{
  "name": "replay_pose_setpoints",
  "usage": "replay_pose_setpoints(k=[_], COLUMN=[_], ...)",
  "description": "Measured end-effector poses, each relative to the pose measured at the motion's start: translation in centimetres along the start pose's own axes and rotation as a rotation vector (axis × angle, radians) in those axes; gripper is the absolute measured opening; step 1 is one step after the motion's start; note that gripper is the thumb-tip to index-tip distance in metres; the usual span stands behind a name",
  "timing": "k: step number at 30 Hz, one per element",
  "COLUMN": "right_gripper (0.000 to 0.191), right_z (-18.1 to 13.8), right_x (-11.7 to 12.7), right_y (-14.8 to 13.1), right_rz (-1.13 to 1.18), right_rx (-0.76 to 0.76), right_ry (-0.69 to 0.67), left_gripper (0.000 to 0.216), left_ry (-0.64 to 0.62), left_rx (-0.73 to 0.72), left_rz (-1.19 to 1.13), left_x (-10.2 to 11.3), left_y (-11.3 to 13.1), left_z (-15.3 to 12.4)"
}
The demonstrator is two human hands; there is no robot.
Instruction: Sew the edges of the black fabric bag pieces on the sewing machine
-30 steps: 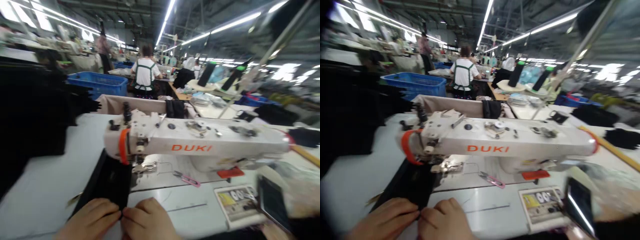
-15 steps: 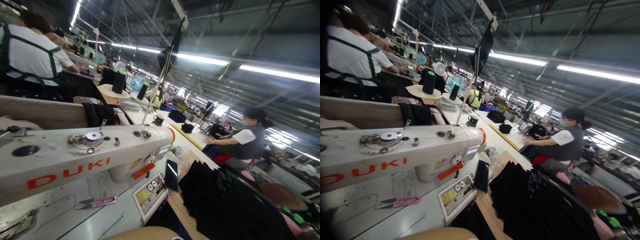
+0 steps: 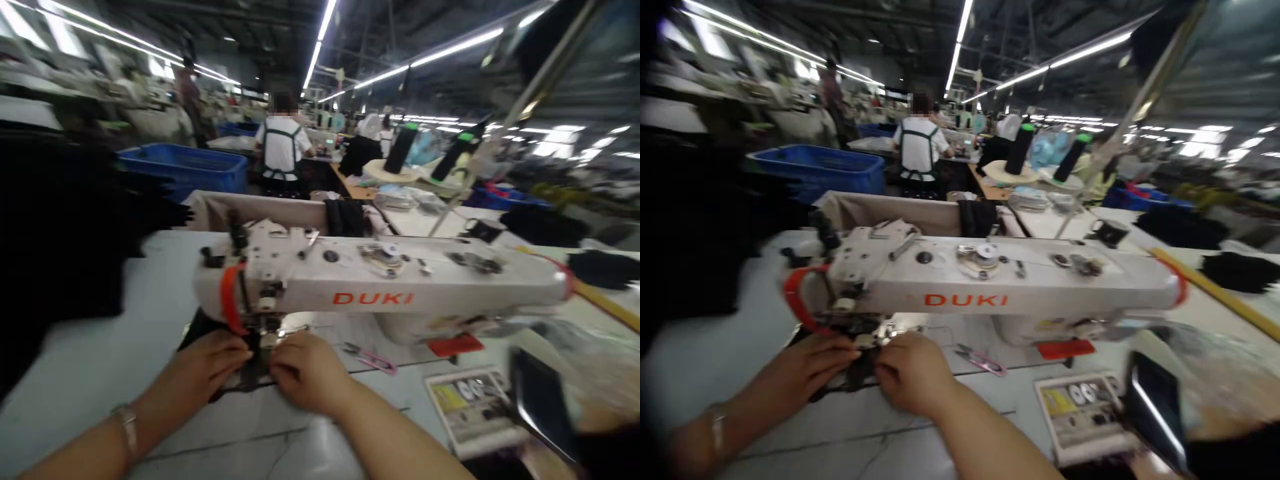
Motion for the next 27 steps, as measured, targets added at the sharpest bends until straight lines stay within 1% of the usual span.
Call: replay_pose_setpoints(k=[1,3,5,8,10,13,17,22,27], right_gripper=[0.011,0.021,0.028,0.027,0.031,0.036,0.039,0.041,0.039], right_z=[-0.1,-0.5,-0.8,-1.0,-0.8,-0.5,-0.4,-0.5,-0.5], right_x=[-0.3,-0.6,-0.7,-0.8,-0.8,-1.0,-1.4,-1.6,-1.7], right_y=[0.3,0.8,0.9,0.3,0.0,0.0,0.1,0.1,0.2], right_rz=[0.042,0.090,0.058,0.002,-0.008,-0.051,-0.135,-0.202,-0.213], right_rx=[0.025,0.049,0.053,0.035,-0.001,-0.044,-0.113,-0.128,-0.131], right_ry=[0.015,0.029,0.018,-0.028,-0.058,-0.091,-0.129,-0.131,-0.124], left_gripper=[0.026,0.024,0.023,0.022,0.022,0.020,0.017,0.015,0.013], left_ry=[-0.054,-0.070,-0.075,-0.073,-0.076,-0.082,-0.090,-0.093,-0.093], left_rx=[-0.006,-0.005,-0.014,-0.040,-0.045,-0.036,-0.018,0.023,0.049], left_rz=[0.016,0.007,0.001,-0.017,-0.033,-0.043,-0.028,-0.006,0.012], left_x=[0.4,0.3,-0.3,-1.1,-1.3,-1.2,-0.9,-0.8,-0.7], left_y=[0.0,-0.1,-0.2,-0.3,-0.5,-0.9,-1.4,-2.3,-2.8], left_z=[-0.5,-0.5,-0.2,-0.1,-0.2,-0.1,1.1,2.5,3.0])
Point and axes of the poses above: each hand's wrist, its own z-axis towards the middle knuckle, its own x-axis out of the back of the hand, y = z × x, the point moved 2 cm from there along z, towards the middle knuckle, and after that the axes turned 4 degrees about -y, right-handed, at the moved point
